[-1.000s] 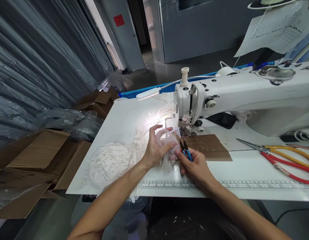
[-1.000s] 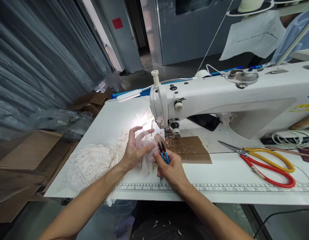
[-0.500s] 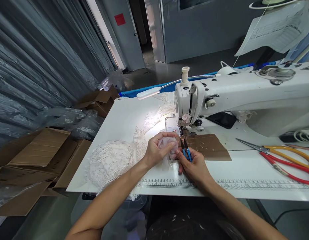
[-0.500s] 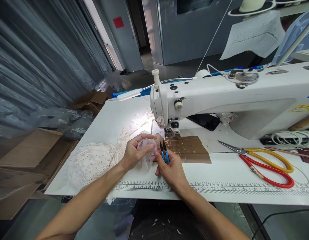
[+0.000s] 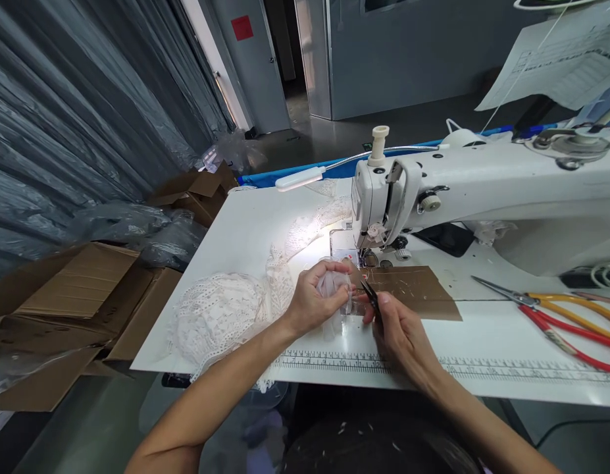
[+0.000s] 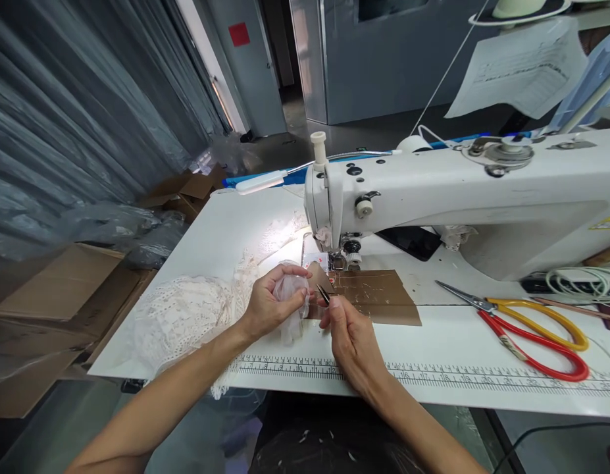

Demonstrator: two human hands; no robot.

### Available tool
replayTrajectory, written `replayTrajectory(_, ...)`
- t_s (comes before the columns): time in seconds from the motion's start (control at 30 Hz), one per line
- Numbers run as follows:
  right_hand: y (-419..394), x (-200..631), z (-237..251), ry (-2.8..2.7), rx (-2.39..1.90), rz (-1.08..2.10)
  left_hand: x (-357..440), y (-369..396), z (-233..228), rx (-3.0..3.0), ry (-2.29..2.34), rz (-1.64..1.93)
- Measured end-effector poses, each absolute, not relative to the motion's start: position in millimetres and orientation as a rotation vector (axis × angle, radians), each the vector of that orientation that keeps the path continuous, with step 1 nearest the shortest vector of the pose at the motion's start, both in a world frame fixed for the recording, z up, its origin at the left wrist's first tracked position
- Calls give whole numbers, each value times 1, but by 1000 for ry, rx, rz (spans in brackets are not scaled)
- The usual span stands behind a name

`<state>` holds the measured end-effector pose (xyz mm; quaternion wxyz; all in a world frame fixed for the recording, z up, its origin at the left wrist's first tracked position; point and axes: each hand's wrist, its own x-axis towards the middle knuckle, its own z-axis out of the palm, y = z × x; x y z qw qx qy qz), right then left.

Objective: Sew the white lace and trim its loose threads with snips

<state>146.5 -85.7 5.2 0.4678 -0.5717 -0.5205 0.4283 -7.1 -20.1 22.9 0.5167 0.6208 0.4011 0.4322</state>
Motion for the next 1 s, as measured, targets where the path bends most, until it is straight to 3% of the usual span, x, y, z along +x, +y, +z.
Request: replayTrajectory(1.0,-84,137,-9,-1167,-1445,1178,-9,-15,14,1846,951,1129)
